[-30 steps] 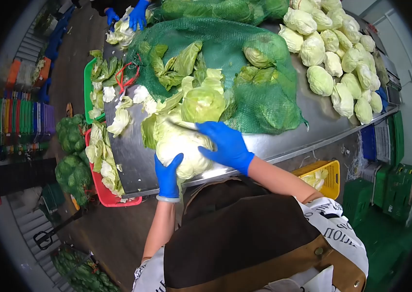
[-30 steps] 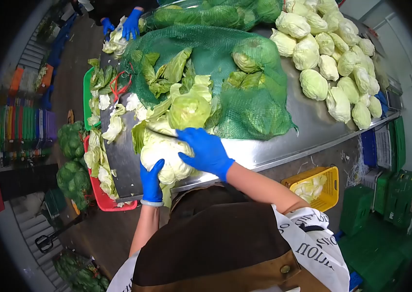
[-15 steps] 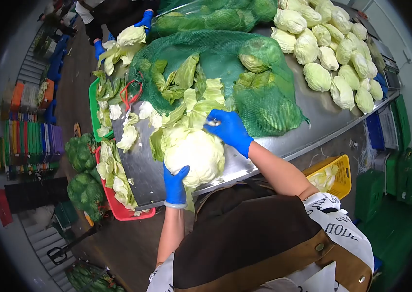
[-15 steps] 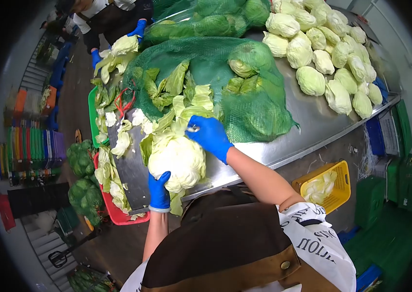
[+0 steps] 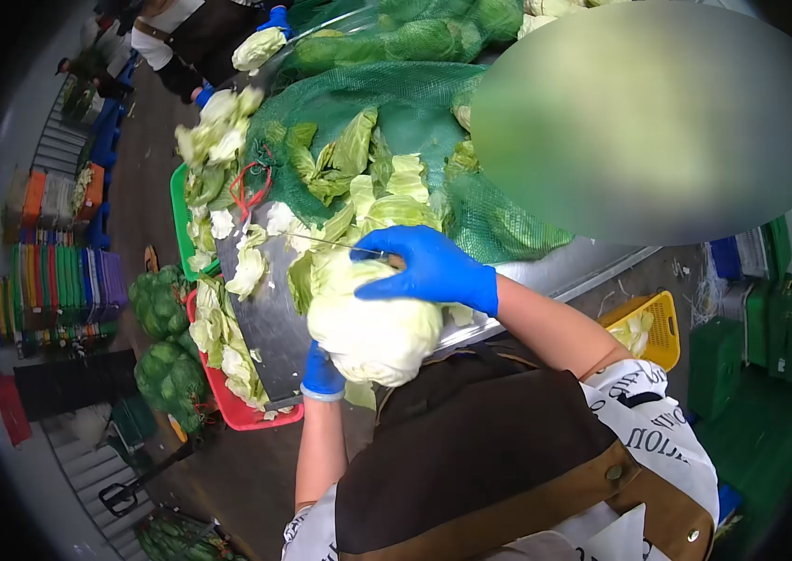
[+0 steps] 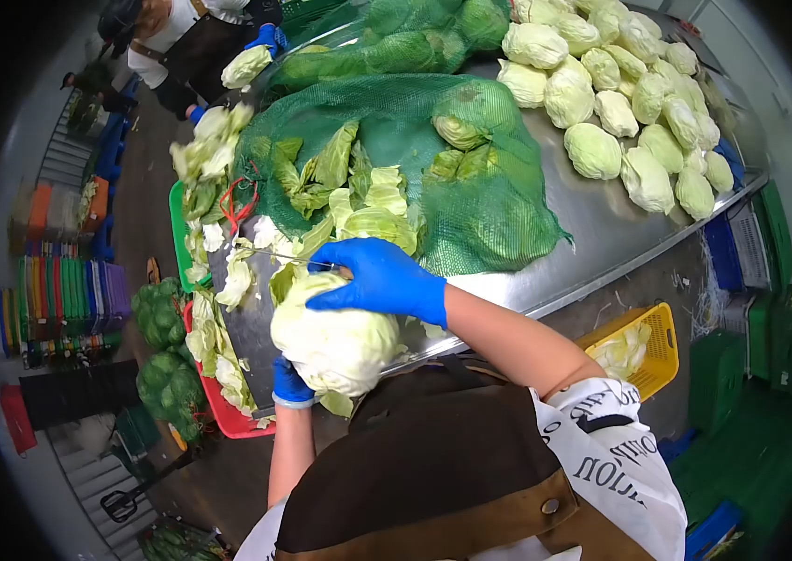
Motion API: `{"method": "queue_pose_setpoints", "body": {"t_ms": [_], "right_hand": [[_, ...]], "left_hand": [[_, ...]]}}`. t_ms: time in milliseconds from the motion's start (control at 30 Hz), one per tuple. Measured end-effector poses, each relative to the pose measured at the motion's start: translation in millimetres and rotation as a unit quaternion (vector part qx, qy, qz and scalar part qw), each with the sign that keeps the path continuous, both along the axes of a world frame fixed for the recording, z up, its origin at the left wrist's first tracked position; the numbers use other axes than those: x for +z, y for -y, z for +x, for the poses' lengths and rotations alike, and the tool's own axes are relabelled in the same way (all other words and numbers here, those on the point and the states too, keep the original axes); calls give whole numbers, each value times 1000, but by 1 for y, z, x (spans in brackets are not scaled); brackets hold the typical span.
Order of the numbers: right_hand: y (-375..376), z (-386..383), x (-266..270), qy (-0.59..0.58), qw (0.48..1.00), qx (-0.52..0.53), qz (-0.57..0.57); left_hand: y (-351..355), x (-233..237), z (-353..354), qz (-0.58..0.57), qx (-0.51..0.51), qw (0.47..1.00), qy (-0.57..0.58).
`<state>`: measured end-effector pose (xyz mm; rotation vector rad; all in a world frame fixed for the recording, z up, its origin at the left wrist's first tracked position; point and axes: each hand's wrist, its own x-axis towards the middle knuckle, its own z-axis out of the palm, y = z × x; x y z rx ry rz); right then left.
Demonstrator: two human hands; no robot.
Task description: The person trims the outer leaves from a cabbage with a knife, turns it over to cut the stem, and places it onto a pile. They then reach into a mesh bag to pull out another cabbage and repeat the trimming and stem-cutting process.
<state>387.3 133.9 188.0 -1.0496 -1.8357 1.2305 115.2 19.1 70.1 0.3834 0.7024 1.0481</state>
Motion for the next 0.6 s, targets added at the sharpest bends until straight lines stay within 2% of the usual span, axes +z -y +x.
{"method": "queue_pose_setpoints", "body": {"t_ms": [33, 67, 100, 133, 233, 300, 333, 367, 400, 433, 467, 500, 533, 567, 600], "right_hand": [[-7, 0, 0, 12, 999, 20, -44], [-12, 4, 0, -49, 983, -1, -175], [-15, 8, 0, -109, 947, -21, -302], [-16, 12, -13, -150, 932, -18, -329], [-1, 28, -9, -77, 926, -86, -359], [-13, 44, -110, -260, 882, -201, -337], [-10, 58, -88, -152, 921, -255, -253], [-3, 58, -91, -44, 955, -257, -140], [5, 59, -94, 67, 964, -255, -22], [11, 60, -96, 180, 947, -247, 96], [24, 53, -63, 138, 971, -194, 14], [32, 45, -42, 26, 983, -142, -115], [43, 35, -53, -96, 979, -120, -131], [53, 31, -30, -226, 948, -81, -208], [59, 35, -14, -202, 956, -64, -206]], "left_hand": [[-1, -1, 1, -7, -19, 1000, -4], [-2, 6, 7, -9, -24, 999, 48], [-2, 18, 18, -12, -28, 995, 100], [-2, 24, 27, -15, -34, 988, 151], [1, -5, 34, 18, -35, 975, 219], [1, -27, 35, 40, -37, 963, 262], [-2, -37, 37, 56, -39, 958, 280], [-3, -44, 38, 65, -38, 953, 295], [-6, -50, 39, 78, -40, 950, 300], [-10, -55, 41, 91, -40, 946, 309], [-13, -62, 41, 104, -37, 943, 313], [-20, -68, 40, 119, -35, 941, 314], [-27, -75, 40, 139, -31, 940, 311], [-33, -80, 36, 160, -21, 941, 299], [-43, -81, 34, 173, -7, 946, 273]]}}
